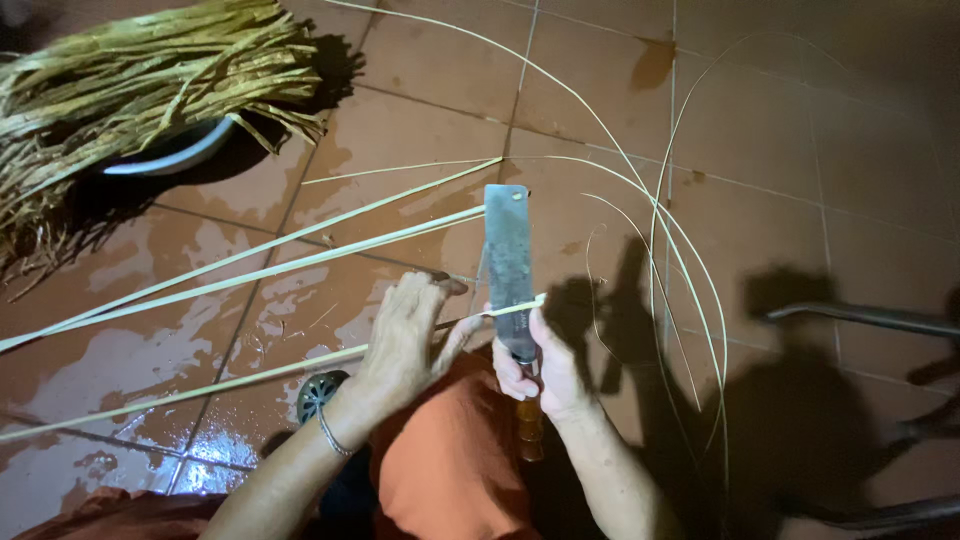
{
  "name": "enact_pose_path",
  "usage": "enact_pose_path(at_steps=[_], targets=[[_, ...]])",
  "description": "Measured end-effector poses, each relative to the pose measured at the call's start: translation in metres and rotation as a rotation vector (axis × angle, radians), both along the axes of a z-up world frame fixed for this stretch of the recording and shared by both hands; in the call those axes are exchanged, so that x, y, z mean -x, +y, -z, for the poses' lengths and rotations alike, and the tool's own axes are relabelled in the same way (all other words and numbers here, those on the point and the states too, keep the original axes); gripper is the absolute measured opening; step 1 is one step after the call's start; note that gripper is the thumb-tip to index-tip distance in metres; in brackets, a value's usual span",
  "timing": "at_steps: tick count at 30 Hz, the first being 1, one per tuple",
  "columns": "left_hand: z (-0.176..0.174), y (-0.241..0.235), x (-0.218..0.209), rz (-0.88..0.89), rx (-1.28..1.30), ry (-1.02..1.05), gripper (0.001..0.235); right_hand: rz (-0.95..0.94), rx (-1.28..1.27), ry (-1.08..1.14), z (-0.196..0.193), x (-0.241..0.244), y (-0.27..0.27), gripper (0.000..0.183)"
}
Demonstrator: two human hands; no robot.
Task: The person sits on a tiled floor and uses a large knife to split long bamboo strips into thinner strands. They hold the strip with one hand and draw the knife along its length to peel off thin layers, repeating the process on multiple strips.
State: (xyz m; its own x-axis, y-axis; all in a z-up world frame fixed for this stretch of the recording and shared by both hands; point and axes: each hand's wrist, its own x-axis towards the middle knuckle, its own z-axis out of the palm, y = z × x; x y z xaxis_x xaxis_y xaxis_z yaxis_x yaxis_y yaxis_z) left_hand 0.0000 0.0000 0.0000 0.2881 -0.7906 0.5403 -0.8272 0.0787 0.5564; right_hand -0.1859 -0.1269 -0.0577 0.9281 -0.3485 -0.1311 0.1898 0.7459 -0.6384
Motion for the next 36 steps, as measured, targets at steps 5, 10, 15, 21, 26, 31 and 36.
enact_pose_path(at_steps=[5, 10, 15, 21, 26, 31, 36], targets=[[-0.029, -0.022, 0.016, 0.189, 0.124, -0.182, 0.040, 0.037, -0.027, 0.169, 0.012, -0.007, 0.002, 0.041], [-0.034, -0.038, 0.012, 0.324, 0.101, -0.169, 0.036, -0.012, 0.012, 0.094, 0.016, -0.010, -0.004, 0.039], [-0.020, -0.045, -0.008, 0.337, -0.087, -0.016, 0.020, 0.048, 0.144, 0.152, 0.015, -0.014, -0.009, 0.036], [-0.011, -0.046, -0.042, 0.400, -0.292, 0.485, 0.016, 0.020, 0.188, 0.211, 0.001, -0.040, -0.024, 0.039], [0.003, -0.032, -0.053, 0.386, -0.191, 0.755, 0.014, -0.011, 0.098, 0.245, -0.002, -0.052, -0.034, 0.041], [0.004, 0.003, -0.080, 0.400, -0.021, 1.036, 0.011, -0.068, 0.018, 0.186, 0.014, -0.049, -0.060, 0.048], [-0.011, 0.051, -0.099, 0.351, 0.159, 1.014, 0.009, -0.059, -0.018, 0.222, 0.039, -0.048, -0.074, 0.051]])
